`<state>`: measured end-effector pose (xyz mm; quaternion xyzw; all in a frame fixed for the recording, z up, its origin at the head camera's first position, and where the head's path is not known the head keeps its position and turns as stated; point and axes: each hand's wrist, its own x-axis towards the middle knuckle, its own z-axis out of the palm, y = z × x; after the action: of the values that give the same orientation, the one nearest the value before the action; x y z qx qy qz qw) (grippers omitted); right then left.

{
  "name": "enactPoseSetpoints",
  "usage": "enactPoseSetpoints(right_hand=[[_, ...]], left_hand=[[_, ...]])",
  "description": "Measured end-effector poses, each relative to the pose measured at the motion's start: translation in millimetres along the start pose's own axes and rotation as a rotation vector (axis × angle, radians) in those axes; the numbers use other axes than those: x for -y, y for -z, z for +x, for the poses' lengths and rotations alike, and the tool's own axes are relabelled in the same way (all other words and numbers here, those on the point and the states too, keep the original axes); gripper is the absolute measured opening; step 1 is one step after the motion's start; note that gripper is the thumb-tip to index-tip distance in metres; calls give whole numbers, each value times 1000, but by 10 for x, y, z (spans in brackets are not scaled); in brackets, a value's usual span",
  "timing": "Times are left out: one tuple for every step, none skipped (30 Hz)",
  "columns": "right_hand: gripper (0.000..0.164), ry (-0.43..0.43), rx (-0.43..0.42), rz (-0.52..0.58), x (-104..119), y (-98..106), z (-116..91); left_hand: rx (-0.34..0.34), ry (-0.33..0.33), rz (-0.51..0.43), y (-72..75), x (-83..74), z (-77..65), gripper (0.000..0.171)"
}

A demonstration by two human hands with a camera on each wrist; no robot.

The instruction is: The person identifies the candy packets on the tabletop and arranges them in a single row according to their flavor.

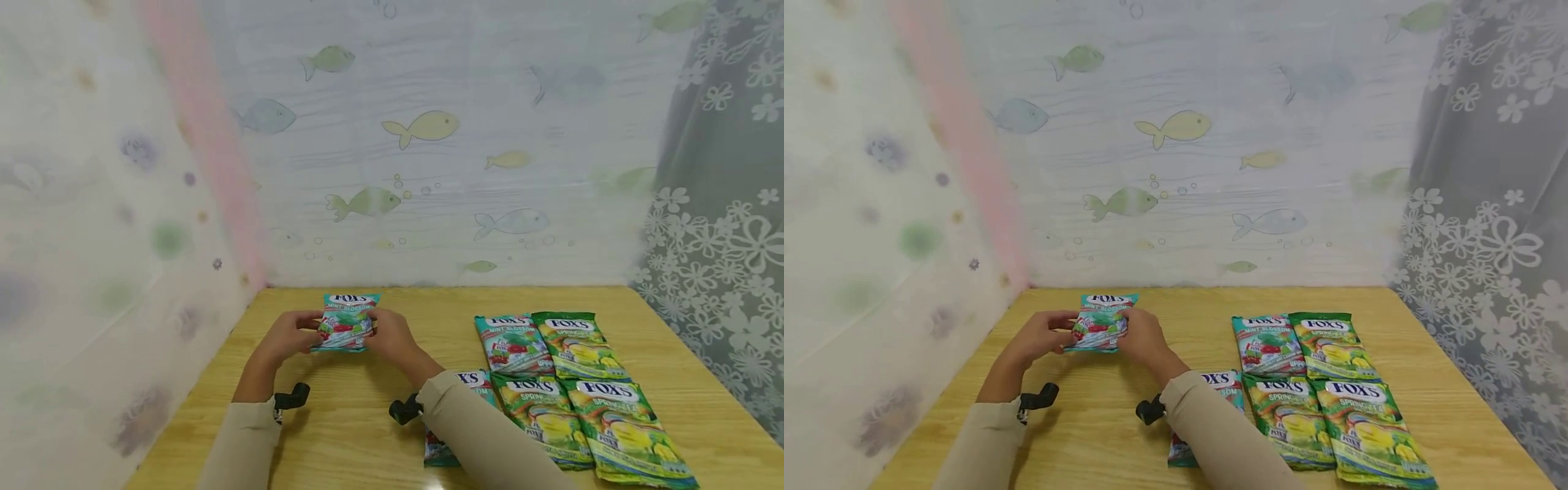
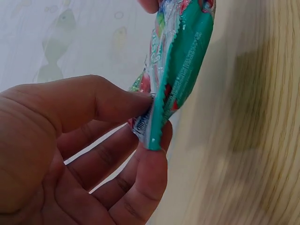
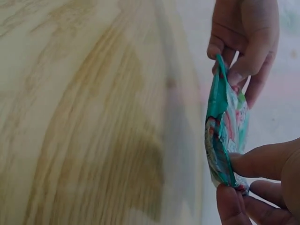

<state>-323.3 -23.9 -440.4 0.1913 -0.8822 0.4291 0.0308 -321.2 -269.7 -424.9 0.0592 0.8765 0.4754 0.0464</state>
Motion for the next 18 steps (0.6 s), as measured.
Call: enactPoseSetpoints(right_hand=[[52,-3,2,-8,10,-32,6],[52,-3,5,-14,21,-64,11],[52,-8,8,-14,31,-94,16],[53,-10,6,-14,40,-120,24],[53,-14,8,-16,48,-145,32],[54,-20,10,-15,55,-168,35],[55,-27,16,-16,61,-186,36],[55,-31,23,-17,68,-203,38],[56,-38,30,-13,76,-212,36],[56,-43,37,-7,82,-222,35],[57,-50,46,2,88,-228,30],[57,-57,52,12,94,-231,25],[57,-60,57,14,99,-234,23],[58,-64,59,21,102,-237,22],[58,-69,61,27,101,-244,22],[58,-70,61,33,100,-251,20],[58,-71,60,35,98,-261,19],[59,-74,60,42,95,-272,17]], left_hand=[[-1,5,8,12,16,-8,57],[-1,9,18,24,32,-15,57],[-3,13,23,37,44,-23,57],[-5,15,24,50,54,-30,57],[-7,17,26,65,64,-36,56],[-8,18,30,79,76,-41,57],[-8,19,32,93,87,-45,57],[-6,23,35,105,95,-49,57],[-7,26,39,115,104,-51,57],[-5,30,45,123,113,-52,57],[-2,33,52,130,123,-51,57],[0,35,58,135,130,-51,58],[2,38,63,139,135,-50,58],[3,41,68,142,138,-50,58],[2,44,73,145,140,-51,58],[3,48,79,148,142,-52,58],[2,51,82,151,143,-55,58],[1,55,83,155,145,-58,58]])
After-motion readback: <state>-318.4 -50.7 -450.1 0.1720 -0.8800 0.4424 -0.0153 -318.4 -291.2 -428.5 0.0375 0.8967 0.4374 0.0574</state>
